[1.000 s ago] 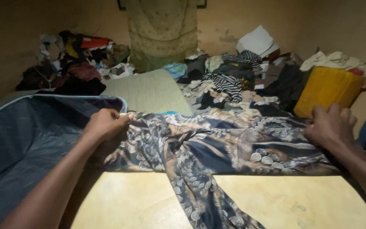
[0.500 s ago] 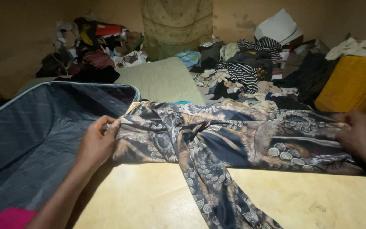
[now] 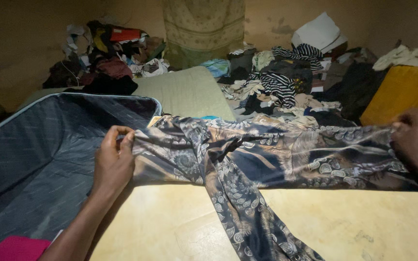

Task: The person folds a pink garment and a black-and-grey patterned garment by hand on a wooden surface, then places them into a grey bin.

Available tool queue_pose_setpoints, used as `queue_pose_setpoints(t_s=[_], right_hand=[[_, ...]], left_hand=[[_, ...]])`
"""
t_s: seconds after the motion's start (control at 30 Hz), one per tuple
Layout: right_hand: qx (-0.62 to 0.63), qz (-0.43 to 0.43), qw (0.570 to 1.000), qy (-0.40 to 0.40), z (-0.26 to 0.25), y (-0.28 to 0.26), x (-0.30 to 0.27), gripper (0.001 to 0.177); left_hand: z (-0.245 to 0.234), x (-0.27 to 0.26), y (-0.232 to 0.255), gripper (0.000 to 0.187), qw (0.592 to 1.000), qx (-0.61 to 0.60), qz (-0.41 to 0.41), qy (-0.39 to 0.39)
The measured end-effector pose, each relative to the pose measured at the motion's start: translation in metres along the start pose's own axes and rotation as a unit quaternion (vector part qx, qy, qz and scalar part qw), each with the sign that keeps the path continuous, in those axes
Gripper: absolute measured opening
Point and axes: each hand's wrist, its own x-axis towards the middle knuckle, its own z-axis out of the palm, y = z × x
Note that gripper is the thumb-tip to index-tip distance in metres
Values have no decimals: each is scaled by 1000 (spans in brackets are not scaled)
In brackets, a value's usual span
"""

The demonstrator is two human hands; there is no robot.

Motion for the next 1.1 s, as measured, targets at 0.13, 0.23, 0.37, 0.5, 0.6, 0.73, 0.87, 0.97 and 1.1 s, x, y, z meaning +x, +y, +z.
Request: queue_pose_setpoints(t_s=[0.13,0.23,0.37,0.5,0.6,0.73,0.87,0.97,1.1], right_hand=[[-68,-23,997,-36,-38,-56,-2,18],[-108,-23,994,-10,-58,-84,-10,18],[-68,-56,995,-49,-66,-120,-18,18],[-32,-103,991,-75,-66,-132,-13,20],[30,-70,993,-88,-65,-128,-13,23],[52,-34,992,-108,-66,-124,-13,26],[29,7,991,-130,-71,-130,-14,26],[20,43,988,-149,-73,-127,-16,28],[-38,52,990,-126,-66,-121,-17,34]], left_hand=[[1,2,5,22,995,82,-56,-18],[3,2,2,25,974,213,79,20],[22,8,8,32,944,300,138,17],[40,26,22,30,944,248,216,21],[58,46,37,46,936,280,203,-69],[76,54,43,32,935,227,223,-153],[87,60,45,22,971,109,91,-194],[87,70,33,21,990,16,65,-121],[85,78,18,25,988,14,152,32]])
